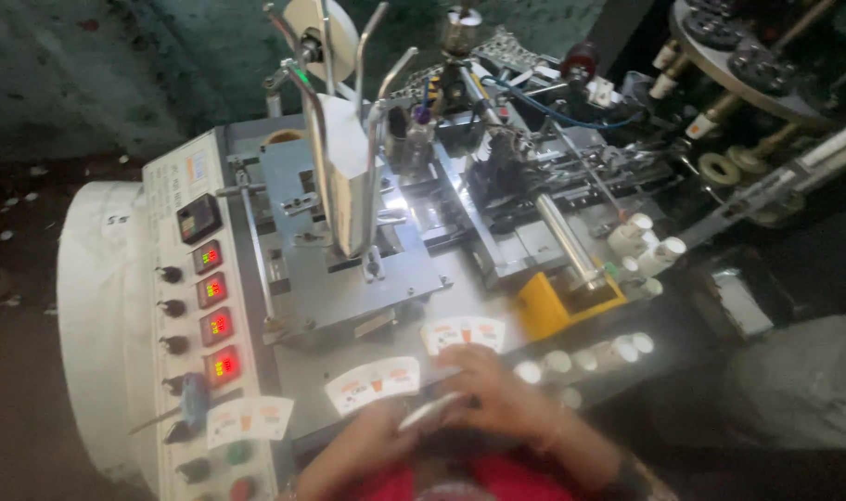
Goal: Operating a paper cup manufacturing machine by feeding paper blanks and collecting/stacking finished cups.
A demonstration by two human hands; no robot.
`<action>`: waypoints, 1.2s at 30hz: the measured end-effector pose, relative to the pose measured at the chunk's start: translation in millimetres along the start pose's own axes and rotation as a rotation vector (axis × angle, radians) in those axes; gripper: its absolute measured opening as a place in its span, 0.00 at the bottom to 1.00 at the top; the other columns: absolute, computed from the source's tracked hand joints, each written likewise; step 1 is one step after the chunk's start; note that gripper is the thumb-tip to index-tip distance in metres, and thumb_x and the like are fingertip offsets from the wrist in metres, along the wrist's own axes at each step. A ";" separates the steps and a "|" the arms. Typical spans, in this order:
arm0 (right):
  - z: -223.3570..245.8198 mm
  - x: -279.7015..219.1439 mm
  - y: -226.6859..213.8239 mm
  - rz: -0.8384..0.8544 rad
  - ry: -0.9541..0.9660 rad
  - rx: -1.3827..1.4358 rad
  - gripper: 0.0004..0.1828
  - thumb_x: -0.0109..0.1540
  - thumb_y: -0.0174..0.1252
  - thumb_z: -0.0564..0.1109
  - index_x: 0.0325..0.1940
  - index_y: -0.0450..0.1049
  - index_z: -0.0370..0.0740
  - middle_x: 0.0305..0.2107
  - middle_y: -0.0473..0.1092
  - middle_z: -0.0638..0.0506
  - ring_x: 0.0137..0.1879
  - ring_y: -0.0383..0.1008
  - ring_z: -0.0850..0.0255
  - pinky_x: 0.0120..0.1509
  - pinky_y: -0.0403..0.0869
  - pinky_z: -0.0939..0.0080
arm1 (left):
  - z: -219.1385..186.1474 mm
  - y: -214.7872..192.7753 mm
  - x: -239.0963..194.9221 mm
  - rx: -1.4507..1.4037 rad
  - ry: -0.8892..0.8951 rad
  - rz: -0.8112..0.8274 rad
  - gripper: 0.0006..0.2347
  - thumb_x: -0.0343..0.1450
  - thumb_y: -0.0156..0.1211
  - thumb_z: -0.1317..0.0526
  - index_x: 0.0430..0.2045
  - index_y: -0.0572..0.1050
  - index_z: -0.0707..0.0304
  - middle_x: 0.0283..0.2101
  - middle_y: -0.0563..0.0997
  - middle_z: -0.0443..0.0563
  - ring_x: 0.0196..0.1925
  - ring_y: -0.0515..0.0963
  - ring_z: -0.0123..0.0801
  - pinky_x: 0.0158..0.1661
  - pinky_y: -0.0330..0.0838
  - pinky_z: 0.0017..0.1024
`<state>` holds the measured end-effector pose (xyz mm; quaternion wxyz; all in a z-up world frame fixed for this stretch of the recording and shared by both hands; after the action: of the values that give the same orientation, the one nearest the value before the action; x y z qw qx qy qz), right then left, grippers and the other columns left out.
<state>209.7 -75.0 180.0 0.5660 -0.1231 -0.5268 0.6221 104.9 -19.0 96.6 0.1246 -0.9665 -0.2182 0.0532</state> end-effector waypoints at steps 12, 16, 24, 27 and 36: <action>59.8 -12.5 42.0 0.411 -0.382 -0.272 0.05 0.60 0.59 0.48 0.32 0.72 0.48 0.31 0.69 0.55 0.41 0.72 0.58 0.49 0.69 0.55 | 54.6 41.7 -16.0 -0.176 -0.329 0.367 0.18 0.64 0.65 0.55 0.40 0.80 0.74 0.35 0.84 0.59 0.36 0.80 0.34 0.37 0.75 0.35; 44.2 -6.8 45.7 0.262 -0.253 -0.329 0.05 0.58 0.59 0.46 0.36 0.74 0.46 0.34 0.71 0.54 0.48 0.74 0.56 0.65 0.68 0.45 | 66.7 31.9 -4.7 -0.069 0.033 0.018 0.23 0.64 0.67 0.54 0.51 0.75 0.66 0.50 0.83 0.57 0.53 0.82 0.39 0.52 0.72 0.38; -25.5 -50.9 102.8 0.457 0.249 0.216 0.18 0.59 0.54 0.37 0.50 0.79 0.47 0.43 0.78 0.49 0.52 0.76 0.50 0.58 0.66 0.43 | 128.3 37.9 -16.3 0.239 -0.182 -0.018 0.15 0.63 0.63 0.56 0.39 0.81 0.62 0.39 0.84 0.66 0.46 0.84 0.55 0.47 0.77 0.44; -50.7 -71.9 145.7 0.607 0.299 -0.018 0.08 0.60 0.57 0.42 0.39 0.81 0.45 0.38 0.78 0.46 0.49 0.74 0.47 0.58 0.71 0.45 | 161.6 48.2 -8.8 0.425 -0.102 0.007 0.13 0.63 0.61 0.59 0.37 0.80 0.64 0.38 0.82 0.68 0.43 0.82 0.61 0.46 0.75 0.48; -9.3 49.3 25.6 0.086 -0.092 -0.175 0.24 0.57 0.55 0.42 0.58 0.72 0.35 0.44 0.74 0.40 0.53 0.74 0.44 0.60 0.70 0.44 | 25.2 -73.3 13.3 0.016 -0.034 -0.011 0.19 0.68 0.60 0.49 0.43 0.80 0.65 0.41 0.86 0.61 0.43 0.85 0.51 0.47 0.76 0.39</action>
<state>185.7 -24.2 177.7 0.5010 -0.1660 -0.5987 0.6025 83.0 56.4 91.1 0.1290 -0.9631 -0.2253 0.0709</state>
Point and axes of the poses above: each hand's wrist, its own x-axis towards the middle knuckle, its own y-axis out of the palm, z = x × y, the point moved 10 cm from there along x, towards the middle knuckle
